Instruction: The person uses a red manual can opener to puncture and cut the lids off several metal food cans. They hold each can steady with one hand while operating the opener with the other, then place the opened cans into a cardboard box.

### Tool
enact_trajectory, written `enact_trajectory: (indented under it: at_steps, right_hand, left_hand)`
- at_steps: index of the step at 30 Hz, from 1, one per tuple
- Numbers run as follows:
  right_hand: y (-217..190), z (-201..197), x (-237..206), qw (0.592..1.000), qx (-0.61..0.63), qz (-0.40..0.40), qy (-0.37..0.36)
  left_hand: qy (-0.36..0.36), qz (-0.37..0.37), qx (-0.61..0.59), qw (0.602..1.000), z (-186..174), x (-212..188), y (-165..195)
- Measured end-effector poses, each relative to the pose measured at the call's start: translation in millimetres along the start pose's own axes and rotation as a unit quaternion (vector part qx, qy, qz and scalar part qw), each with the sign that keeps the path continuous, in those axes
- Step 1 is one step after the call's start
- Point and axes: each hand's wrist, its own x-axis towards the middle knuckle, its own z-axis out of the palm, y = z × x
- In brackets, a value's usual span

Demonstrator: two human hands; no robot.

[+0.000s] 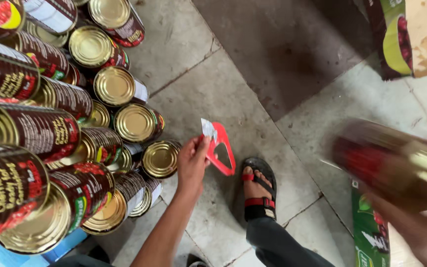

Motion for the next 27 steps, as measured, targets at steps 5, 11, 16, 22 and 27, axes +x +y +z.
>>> enact_trajectory:
  at_steps: [5, 11, 16, 22, 27]
  right_hand:
    - [-28.0, 174.3, 44.6, 0.981, -0.004, -0.075, -0.177]
    - [55.8, 241.8, 23.7, 0.952, 0.206, -0.086, -0.211]
    - [47.7, 187.8, 32.5, 0.553, 0.637, 0.281, -0.458]
    - [61.4, 217.2, 38.9, 0.864, 0.313, 0.226, -0.323]
    - [93.0, 267.4, 25.8, 0.866, 0.231, 0.242, -0.371]
  left_hand:
    - [-0.01, 0.109, -0.042, 0.993, -13.3, 13.5, 17.8]
    - [-0.059, 0.012, -0.063, 0.996, -19.7, 5.8, 69.9]
    - [-0.154, 0.0, 0.009, 0.988, 56.7, 10.5, 55.2]
    - [0.059, 0.48, 0.474, 0.736, 55.1, 45.0, 20.7]
    - [0.065, 0.31, 0.281, 0.906, 43.3, 56.5, -16.9]
